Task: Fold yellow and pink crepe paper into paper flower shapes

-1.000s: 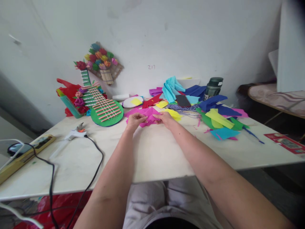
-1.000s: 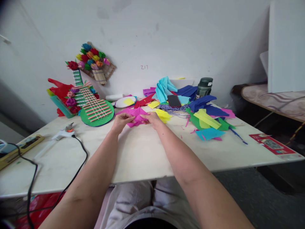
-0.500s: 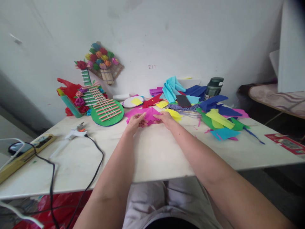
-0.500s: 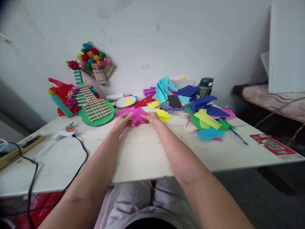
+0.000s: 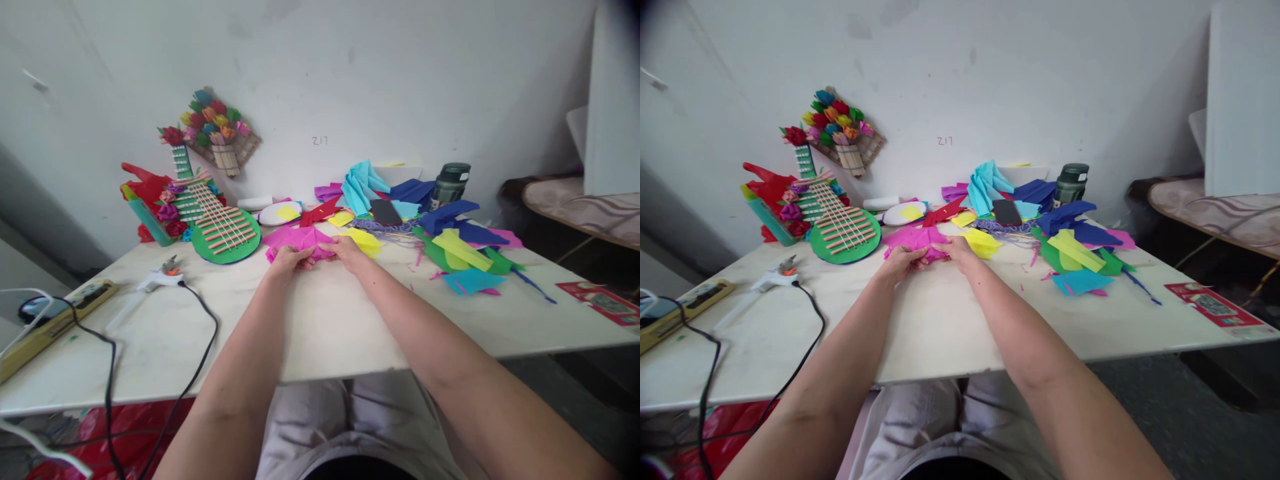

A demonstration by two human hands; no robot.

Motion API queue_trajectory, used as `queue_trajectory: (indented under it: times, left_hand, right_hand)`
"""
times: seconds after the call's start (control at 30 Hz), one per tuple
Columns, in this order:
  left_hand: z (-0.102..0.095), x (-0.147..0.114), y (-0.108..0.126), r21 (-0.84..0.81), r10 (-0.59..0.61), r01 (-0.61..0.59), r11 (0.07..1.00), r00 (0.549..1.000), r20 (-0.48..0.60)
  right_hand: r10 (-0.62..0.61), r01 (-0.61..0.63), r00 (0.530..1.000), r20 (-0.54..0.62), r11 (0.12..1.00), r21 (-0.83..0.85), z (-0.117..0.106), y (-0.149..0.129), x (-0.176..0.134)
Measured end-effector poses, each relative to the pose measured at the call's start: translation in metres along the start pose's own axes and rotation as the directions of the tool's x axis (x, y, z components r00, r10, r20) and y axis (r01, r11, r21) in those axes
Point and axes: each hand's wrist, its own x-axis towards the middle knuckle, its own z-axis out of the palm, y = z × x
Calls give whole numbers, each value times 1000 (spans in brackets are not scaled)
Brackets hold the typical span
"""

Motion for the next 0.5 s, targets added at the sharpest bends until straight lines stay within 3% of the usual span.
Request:
queue_trajectory:
  times: [0.27,0.5]
  left_hand:
    - [-5,1,3,-158,2,3,987,1000,31]
    - [-5,2,3,-18,62,-62,998,997,53]
  right_hand:
    - [48,-47,999,-4,999,20,0,-3,-1]
    - [95,-92,994,61,994,-54,2,-1,-2]
